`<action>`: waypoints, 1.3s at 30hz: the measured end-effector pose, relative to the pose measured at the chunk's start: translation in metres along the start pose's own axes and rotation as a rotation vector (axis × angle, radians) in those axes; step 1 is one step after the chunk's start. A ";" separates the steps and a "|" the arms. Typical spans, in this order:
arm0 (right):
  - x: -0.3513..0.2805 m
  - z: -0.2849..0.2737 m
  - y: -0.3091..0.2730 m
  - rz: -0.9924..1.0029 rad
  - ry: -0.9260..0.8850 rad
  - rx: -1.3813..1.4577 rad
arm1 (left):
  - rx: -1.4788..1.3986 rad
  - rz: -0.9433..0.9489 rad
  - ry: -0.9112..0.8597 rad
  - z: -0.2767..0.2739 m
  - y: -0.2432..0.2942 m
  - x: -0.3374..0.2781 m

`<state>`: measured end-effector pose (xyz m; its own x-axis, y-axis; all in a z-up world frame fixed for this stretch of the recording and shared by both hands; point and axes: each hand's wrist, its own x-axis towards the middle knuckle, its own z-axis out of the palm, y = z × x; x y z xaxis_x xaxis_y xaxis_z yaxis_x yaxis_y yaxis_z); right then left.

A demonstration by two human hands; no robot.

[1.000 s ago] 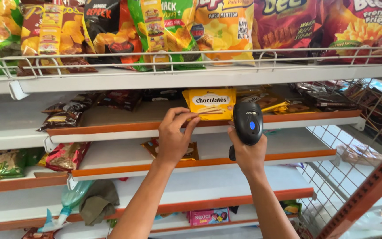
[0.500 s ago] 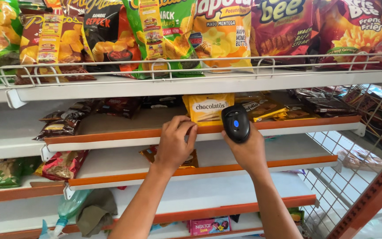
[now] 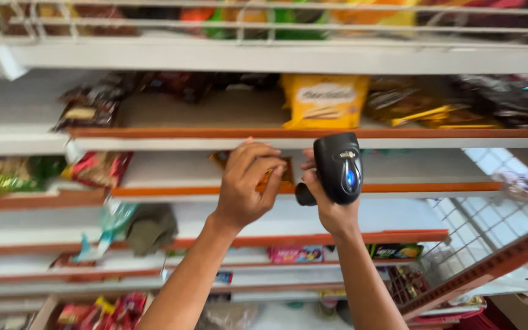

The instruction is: The person scans various snack packages from a cardboard box using a handheld barcode scanner and places them onto a retail shelf or back into the box while working in a store aisle.

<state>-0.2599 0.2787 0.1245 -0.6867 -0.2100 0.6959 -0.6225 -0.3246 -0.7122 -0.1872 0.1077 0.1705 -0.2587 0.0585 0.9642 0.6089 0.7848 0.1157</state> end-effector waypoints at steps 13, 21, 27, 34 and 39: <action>-0.231 0.181 0.090 0.689 -0.517 0.303 | 0.011 -0.828 -0.006 -0.203 0.033 -0.320; -0.393 0.289 0.120 1.273 -0.530 0.124 | 0.289 -1.395 0.003 -0.355 0.044 -0.538; -0.449 0.338 0.124 1.369 -0.607 0.044 | 0.476 -1.465 -0.045 -0.408 -0.015 -0.637; -0.452 0.384 0.111 1.349 -0.670 -0.035 | 0.550 -1.489 -0.140 -0.426 -0.095 -0.695; -0.452 0.399 0.108 1.394 -0.691 -0.079 | 0.381 -1.908 0.061 -0.426 -0.115 -0.715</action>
<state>0.1330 -0.0293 -0.2300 -0.4318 -0.6687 -0.6053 0.3045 0.5237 -0.7956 0.2473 -0.2869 -0.4302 -0.2506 -0.9070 -0.3384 -0.5657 -0.1465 0.8115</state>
